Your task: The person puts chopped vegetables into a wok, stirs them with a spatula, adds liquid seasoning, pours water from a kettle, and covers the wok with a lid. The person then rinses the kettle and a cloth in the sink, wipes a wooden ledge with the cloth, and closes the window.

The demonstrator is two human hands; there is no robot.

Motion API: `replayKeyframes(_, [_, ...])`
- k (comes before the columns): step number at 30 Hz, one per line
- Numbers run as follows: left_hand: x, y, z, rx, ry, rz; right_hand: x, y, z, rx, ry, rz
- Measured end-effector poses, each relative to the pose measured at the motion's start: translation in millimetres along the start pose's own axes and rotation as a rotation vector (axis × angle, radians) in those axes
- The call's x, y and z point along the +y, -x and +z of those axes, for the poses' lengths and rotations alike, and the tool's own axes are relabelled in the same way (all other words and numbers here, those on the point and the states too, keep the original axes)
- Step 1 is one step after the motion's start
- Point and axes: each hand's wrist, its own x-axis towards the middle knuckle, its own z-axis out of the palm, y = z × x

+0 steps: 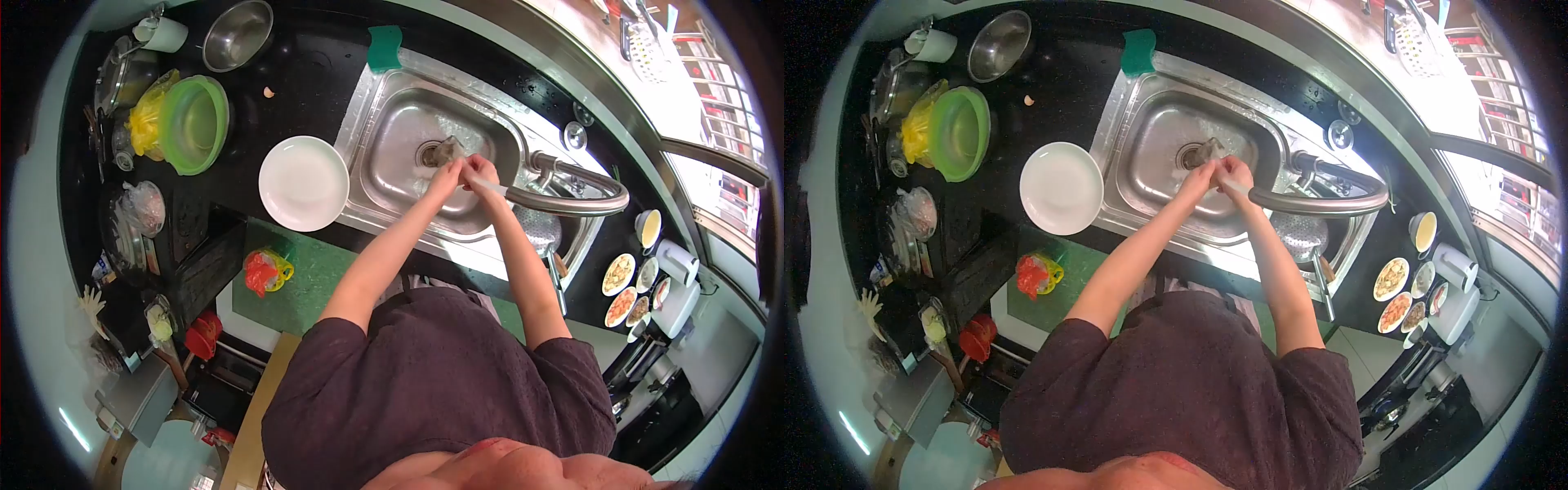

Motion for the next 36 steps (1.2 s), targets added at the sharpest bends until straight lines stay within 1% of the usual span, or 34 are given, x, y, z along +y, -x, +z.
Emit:
replayKeyframes(3, [16.4,-11.9,10.8,-0.056,0.028,-0.282,15.7,-2.8,-16.9,-0.218,0.092,-0.128])
replayKeyframes(4, [10.6,-16.3,14.6,-0.068,0.135,-0.259,7.0,-0.9,-27.6,-0.305,0.157,-0.085])
replayKeyframes(7, [-16.5,-35.4,27.8,0.209,0.269,-0.194,2.1,-27.3,-45.3,0.037,0.188,-0.260])
replayKeyframes(8, [-14.3,-33.8,26.9,0.218,0.172,-0.203,-1.6,-39.7,-46.0,0.220,0.158,-0.277])
replayKeyframes(10, [-11.0,-29.9,23.1,0.236,-0.023,-0.221,-9.5,-63.7,-50.1,0.500,0.499,-0.392])
replayKeyframes(11, [-25.7,-34.8,22.3,0.227,-0.114,-0.163,-15.0,-71.4,-51.0,0.639,0.667,-0.447])
replayKeyframes(12, [-41.8,-36.3,19.1,0.219,-0.206,-0.109,-18.9,-77.3,-49.5,0.651,0.669,-0.421])
replayKeyframes(14, [-37.6,-28.8,15.9,0.214,-0.429,-0.011,-31.7,-83.5,-42.1,0.672,0.673,-0.369])
replayKeyframes(16, [-24.5,-12.4,16.9,0.219,-0.684,0.071,-25.3,-94.4,-34.5,0.671,0.625,-0.390])
replayKeyframes(17, [-18.5,-5.5,18.4,0.246,-0.718,0.082,-18.5,-98.0,-31.4,0.674,0.602,-0.400])
replayKeyframes(18, [-11.9,1.1,19.7,0.272,-0.752,0.096,-10.8,-99.0,-28.3,0.606,0.573,-0.381])
replayKeyframes(21, [16.4,14.3,22.5,0.337,-0.784,0.158,4.4,-60.4,-22.8,0.299,0.769,-0.356])
replayKeyframes(24, [51.7,31.3,27.8,0.354,-0.780,0.252,41.5,-42.1,-10.3,0.168,0.616,-0.284])
replayKeyframes(25, [62.7,35.1,30.4,0.355,-0.778,0.292,42.3,-38.2,-8.5,0.050,0.221,-0.128])
replayKeyframes(26, [69.4,38.6,33.2,0.291,-0.774,0.293,42.9,-34.3,-6.4,-0.068,-0.173,0.033])
replayKeyframes(27, [66.3,42.2,37.2,0.283,-0.747,0.306,43.4,-30.4,-4.6,-0.184,-0.565,0.200])
replayKeyframes(28, [65.7,46.3,41.3,0.275,-0.720,0.322,34.9,-25.5,-1.3,-0.223,-0.754,0.336])
replayKeyframes(30, [63.8,59.9,42.9,0.245,-0.717,0.380,33.2,-29.3,-5.8,-0.335,-0.792,0.386])
replayKeyframes(31, [58.8,67.5,40.6,0.241,-0.623,0.388,33.2,-29.9,-6.4,-0.392,-0.810,0.413])
replayKeyframes(32, [48.8,74.6,37.2,0.235,-0.529,0.395,9.1,-17.0,-7.5,-0.288,-0.638,0.362])
replayKeyframes(33, [39.4,78.4,32.9,0.228,-0.433,0.401,8.5,-12.7,0.5,-0.227,-0.501,0.260])
replayKeyframes(34, [36.4,79.1,22.2,0.224,-0.310,0.282,8.2,-9.6,8.0,-0.165,-0.367,0.157])
replayKeyframes(35, [33.5,76.2,14.4,0.273,-0.224,0.223,7.8,-7.7,11.5,-0.098,-0.235,0.054])
replayKeyframes(36, [30.8,71.3,7.6,0.319,-0.138,0.162,6.7,-7.9,8.8,-0.184,-0.057,0.019])
